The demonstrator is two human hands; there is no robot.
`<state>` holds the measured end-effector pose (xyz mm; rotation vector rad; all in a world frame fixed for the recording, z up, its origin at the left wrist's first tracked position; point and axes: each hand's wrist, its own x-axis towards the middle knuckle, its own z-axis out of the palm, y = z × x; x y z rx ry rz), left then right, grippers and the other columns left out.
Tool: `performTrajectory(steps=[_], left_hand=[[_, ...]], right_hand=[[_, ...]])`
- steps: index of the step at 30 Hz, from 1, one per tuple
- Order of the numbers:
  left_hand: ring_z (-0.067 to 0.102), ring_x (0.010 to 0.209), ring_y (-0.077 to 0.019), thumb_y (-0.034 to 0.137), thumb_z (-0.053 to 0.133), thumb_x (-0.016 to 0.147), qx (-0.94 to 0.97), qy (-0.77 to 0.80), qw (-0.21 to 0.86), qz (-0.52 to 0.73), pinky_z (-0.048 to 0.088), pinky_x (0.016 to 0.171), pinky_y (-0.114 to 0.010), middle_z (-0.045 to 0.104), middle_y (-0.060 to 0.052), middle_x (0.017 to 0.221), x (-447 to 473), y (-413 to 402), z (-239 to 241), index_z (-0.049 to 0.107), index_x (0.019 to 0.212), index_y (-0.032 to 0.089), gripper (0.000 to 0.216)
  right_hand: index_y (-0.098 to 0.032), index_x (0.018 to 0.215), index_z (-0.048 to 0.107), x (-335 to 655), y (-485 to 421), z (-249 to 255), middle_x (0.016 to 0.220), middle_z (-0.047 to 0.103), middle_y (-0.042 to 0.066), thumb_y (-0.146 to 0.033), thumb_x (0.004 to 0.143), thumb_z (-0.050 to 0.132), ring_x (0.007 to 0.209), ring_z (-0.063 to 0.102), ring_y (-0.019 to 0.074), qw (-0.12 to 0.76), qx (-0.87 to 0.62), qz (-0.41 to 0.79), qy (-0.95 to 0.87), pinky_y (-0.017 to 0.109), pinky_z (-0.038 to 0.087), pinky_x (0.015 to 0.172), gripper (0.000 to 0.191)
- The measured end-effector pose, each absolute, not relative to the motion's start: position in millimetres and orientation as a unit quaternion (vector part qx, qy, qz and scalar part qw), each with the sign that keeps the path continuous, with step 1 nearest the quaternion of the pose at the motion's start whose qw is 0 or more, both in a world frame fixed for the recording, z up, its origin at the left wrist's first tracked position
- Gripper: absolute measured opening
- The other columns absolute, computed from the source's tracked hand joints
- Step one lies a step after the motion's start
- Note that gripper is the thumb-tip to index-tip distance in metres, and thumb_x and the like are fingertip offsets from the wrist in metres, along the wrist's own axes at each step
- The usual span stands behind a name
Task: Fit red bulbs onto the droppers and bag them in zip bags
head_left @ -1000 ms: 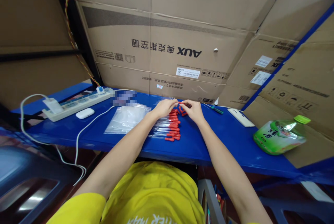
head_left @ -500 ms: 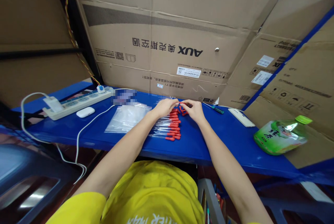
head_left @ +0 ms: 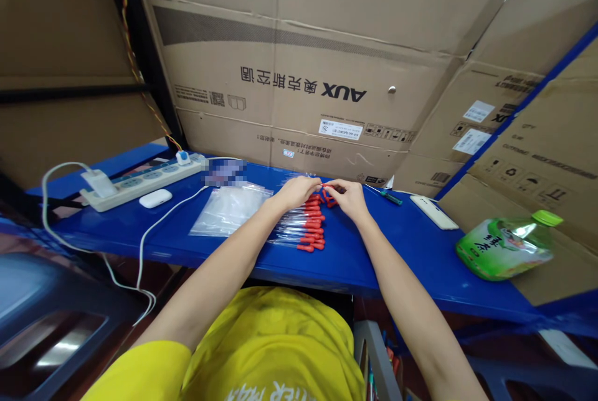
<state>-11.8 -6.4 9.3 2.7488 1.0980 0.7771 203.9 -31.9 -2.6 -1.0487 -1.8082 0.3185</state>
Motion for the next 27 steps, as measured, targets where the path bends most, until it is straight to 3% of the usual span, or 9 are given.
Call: performTrajectory(steps=[10, 22, 27], left_hand=[[0.071, 0.090, -0.0219, 0.031, 0.045, 0.110, 0.898, 0.337, 0.051, 0.279, 0.045, 0.076, -0.027, 0.077, -0.009, 0.097, -11.3, -2.4, 4.9, 0.072, 0.100, 0.020, 0.031], [0.070, 0.105, -0.0245, 0.028, 0.047, 0.109, 0.894, 0.316, 0.036, 0.315, 0.051, 0.096, -0.034, 0.078, -0.012, 0.111, -8.6, -0.2, 1.1, 0.074, 0.112, 0.017, 0.029], [0.069, 0.110, -0.0249, 0.033, 0.038, 0.113, 0.890, 0.331, 0.032, 0.314, 0.052, 0.102, -0.037, 0.077, -0.013, 0.114, -7.2, -0.5, -0.2, 0.072, 0.115, 0.016, 0.038]], right_hand=[[-0.019, 0.093, 0.085, 203.2, -33.4, -0.4, 0.077, 0.079, 0.006, -0.046, 0.088, 0.071, 0.062, 0.063, 0.0197, 0.487, -0.441, 0.129, -0.743, 0.031, 0.049, 0.063, 0.031], [-0.020, 0.096, 0.082, 202.1, -30.4, -0.5, 0.082, 0.079, 0.005, -0.045, 0.086, 0.072, 0.065, 0.062, 0.0188, 0.488, -0.448, 0.153, -0.734, 0.031, 0.050, 0.066, 0.029], [-0.020, 0.097, 0.080, 204.0, -26.7, -0.9, 0.084, 0.079, 0.005, -0.047, 0.085, 0.074, 0.066, 0.065, 0.0191, 0.493, -0.455, 0.171, -0.722, 0.031, 0.053, 0.066, 0.031]])
